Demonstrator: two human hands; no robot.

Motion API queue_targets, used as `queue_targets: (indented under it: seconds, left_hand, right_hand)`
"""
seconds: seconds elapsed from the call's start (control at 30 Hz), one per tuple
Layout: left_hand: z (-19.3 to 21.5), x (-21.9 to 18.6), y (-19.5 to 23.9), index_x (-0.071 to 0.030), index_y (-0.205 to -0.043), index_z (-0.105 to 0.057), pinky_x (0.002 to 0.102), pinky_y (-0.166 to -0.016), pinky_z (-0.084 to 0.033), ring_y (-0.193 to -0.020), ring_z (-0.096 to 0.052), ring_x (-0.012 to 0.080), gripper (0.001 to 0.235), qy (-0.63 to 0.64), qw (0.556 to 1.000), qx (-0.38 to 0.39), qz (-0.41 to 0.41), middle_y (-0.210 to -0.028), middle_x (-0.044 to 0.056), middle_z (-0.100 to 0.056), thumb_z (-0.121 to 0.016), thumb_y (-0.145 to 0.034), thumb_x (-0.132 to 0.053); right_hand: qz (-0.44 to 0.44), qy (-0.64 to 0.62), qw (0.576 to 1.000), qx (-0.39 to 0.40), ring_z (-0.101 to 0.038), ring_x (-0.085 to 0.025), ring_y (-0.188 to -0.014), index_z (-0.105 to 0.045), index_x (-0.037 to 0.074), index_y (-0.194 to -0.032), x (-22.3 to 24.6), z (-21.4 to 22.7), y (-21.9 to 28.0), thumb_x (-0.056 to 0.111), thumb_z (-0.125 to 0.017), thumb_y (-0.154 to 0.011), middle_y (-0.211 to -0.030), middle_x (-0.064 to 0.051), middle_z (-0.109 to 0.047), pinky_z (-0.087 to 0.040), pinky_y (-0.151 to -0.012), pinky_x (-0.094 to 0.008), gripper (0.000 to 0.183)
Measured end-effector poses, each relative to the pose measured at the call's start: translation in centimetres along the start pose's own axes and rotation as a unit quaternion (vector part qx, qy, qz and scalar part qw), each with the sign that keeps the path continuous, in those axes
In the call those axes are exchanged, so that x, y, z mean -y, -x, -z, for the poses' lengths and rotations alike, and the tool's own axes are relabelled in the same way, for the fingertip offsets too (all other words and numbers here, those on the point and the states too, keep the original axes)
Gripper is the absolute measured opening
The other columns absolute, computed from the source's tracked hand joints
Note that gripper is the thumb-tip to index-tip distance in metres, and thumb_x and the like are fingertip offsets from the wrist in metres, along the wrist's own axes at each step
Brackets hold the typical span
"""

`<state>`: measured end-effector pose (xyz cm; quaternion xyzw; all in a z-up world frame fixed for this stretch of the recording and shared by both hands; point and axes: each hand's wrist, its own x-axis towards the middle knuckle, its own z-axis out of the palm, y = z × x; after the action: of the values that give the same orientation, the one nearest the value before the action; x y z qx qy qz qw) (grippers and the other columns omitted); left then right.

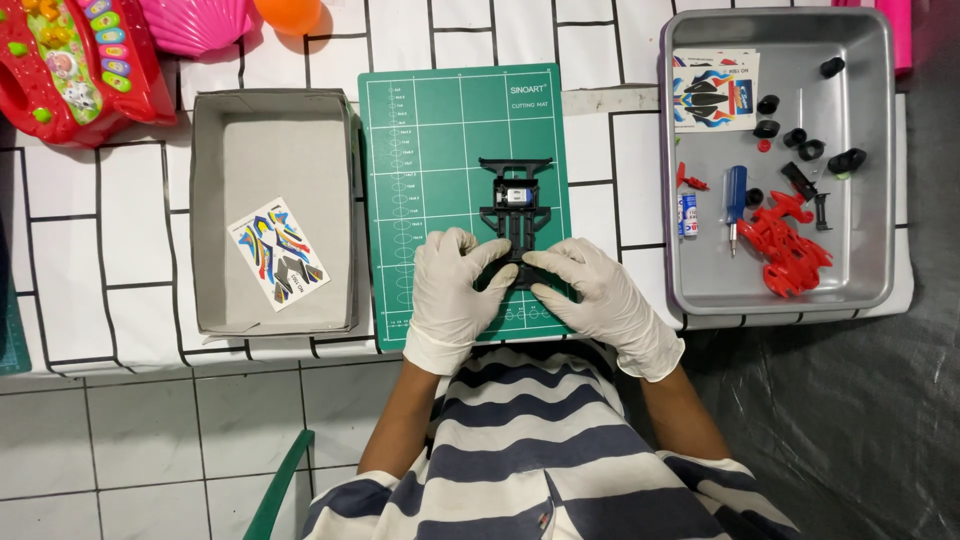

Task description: The person assembles a black plastic toy chassis on a green cutting mat. They insert a blue battery into the chassis, attach a black plastic cover, and then install black wheels onto the axles. The person handles various small plastic parts and tools from a nearby tray during the process.

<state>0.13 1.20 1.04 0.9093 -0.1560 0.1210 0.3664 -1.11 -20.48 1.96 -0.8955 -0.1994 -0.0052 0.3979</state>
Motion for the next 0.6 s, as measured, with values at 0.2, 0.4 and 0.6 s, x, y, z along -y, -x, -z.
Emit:
queue_targets:
  seconds: [0.2, 0.4, 0.6]
  left_hand:
    - [-0.3, 0.3, 0.0, -0.029, -0.112, -0.073, 0.040, -0.078, -0.046, -0.100, -0.061, 0.0296, 0.028, 0.010, 0.999, -0.003, -0.033, -0.106, 0.003, -0.058, -0.081, -0.085, -0.031]
    - [-0.7, 1.0, 0.4, -0.032, -0.105, -0.075, 0.039, -0.077, -0.048, -0.099, -0.063, 0.0282, 0.020, 0.018, 0.998, -0.002, -0.055, -0.105, 0.002, -0.061, -0.079, -0.086, -0.028]
    - [-0.9, 1.2, 0.3, -0.030, -0.102, -0.075, 0.039, -0.078, -0.049, -0.097, -0.063, 0.0272, 0.017, 0.019, 0.998, -0.006, -0.058, -0.105, 0.001, -0.062, -0.080, -0.085, -0.030]
  right_hand:
    - [0.004, 0.013, 1.000, -0.001, -0.066, -0.027, -0.087, -0.073, 0.013, -0.121, 0.1, 0.0, -0.2, 0.020, -0.079, -0.090, -0.094, -0.006, -0.064, -0.055, -0.079, -0.039, 0.033]
    - [-0.004, 0.006, 1.000, -0.007, -0.066, -0.026, -0.086, -0.073, 0.015, -0.120, -0.1, -0.2, -0.2, 0.020, -0.078, -0.090, -0.094, -0.004, -0.063, -0.055, -0.078, -0.038, 0.031]
    - [-0.005, 0.012, 1.000, -0.006, -0.067, -0.028, -0.085, -0.074, 0.015, -0.120, 0.4, 0.1, -0.3, 0.019, -0.078, -0.090, -0.094, -0.006, -0.063, -0.055, -0.078, -0.038, 0.030]
